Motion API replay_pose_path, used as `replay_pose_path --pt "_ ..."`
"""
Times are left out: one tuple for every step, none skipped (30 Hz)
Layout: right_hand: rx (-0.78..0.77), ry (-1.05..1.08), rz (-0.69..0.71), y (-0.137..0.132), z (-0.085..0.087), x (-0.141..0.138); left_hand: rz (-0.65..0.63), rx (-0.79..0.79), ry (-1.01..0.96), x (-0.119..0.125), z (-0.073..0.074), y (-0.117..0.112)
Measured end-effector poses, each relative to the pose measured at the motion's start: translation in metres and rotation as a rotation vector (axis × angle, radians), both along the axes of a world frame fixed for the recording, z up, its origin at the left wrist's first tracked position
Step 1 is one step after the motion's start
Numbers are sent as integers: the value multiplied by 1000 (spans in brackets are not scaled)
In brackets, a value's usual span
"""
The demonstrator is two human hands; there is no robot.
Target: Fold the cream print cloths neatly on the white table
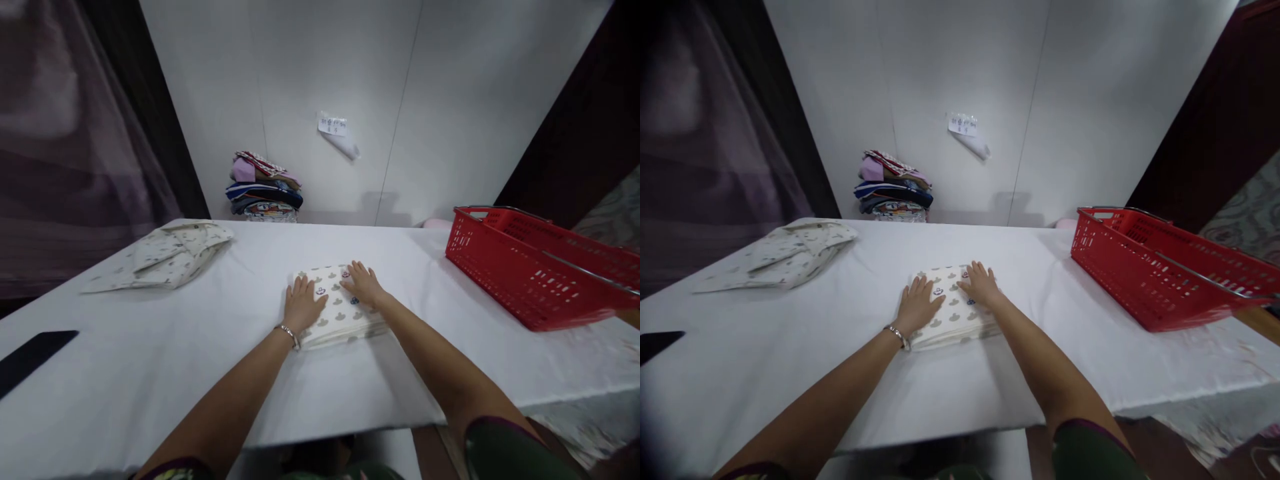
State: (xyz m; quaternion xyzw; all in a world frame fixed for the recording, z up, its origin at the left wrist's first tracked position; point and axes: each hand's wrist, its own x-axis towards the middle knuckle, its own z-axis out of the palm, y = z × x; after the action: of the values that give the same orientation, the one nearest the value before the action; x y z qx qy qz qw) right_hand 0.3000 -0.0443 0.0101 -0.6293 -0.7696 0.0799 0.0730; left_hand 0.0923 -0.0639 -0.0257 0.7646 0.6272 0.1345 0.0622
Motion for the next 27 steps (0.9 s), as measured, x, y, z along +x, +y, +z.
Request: replay_pose_path --pt "12 -9 3 7 -1 -2 0 2 -1 -1 -2 0" --pt "8 -18 -10 13 -3 -3 -3 -3 -2 -1 -2 -1" --pt "-9 -23 -36 18 -6 -3 -4 -9 -5 -2 -3 -2" --pt "-29 -23 -65 21 -11 -2 -7 -15 -8 -3 -3 -2" --pt "-46 -18 -91 23 -15 1 -9 -21 -12 -4 -2 -3" --pt "-56 -10 -106 23 -19 3 -12 -23 -15 -4 -2 -3" --pt "-54 -1 -112 23 -23 5 -12 -26 -19 -4 -2 -4" --pt "-44 6 -107 22 -26 7 -11 -33 -22 -4 -1 -4" --pt "-32 9 -101 22 -29 9 -11 -48 -25 -3 1 -3" --pt "-27 11 -98 21 -30 10 -10 -69 -28 -2 4 -1" --pt "-25 11 -96 21 -31 10 -4 -88 -31 -1 7 1" --pt "-25 10 -96 21 -31 10 6 -95 -34 -1 10 5" --pt "-27 7 -97 21 -31 9 18 -85 -36 -1 13 10" --pt "-30 5 -98 22 -31 9 33 -65 -38 -1 16 15" --pt "-33 5 -100 22 -31 9 52 -47 -41 -3 18 21" --pt "-37 7 -100 23 -31 9 70 -41 -48 -4 18 26" --pt "-40 11 -102 23 -32 9 85 -53 -59 -7 17 32" --pt "-40 16 -101 23 -32 9 100 -77 -75 -9 15 36" --pt "-39 19 -98 23 -33 9 112 -102 -93 -11 12 39" --pt "-37 21 -96 23 -33 10 121 -121 -109 -13 9 41" --pt "-36 21 -94 23 -33 10 124 -130 -123 -14 6 42" --pt "-33 24 -93 23 -32 10 124 -131 -133 -14 3 43" --pt "-33 29 -93 23 -32 10 121 -134 -142 -14 3 43" --pt "-36 39 -96 24 -30 10 116 -142 -153 -14 3 43" --pt "-42 55 -95 25 -29 11 111 -157 -169 -14 5 44" --pt "-49 80 -93 25 -27 12 101 -181 -200 -14 9 44" --pt "-57 119 -96 25 -25 15 88 -211 -241 -15 13 44"
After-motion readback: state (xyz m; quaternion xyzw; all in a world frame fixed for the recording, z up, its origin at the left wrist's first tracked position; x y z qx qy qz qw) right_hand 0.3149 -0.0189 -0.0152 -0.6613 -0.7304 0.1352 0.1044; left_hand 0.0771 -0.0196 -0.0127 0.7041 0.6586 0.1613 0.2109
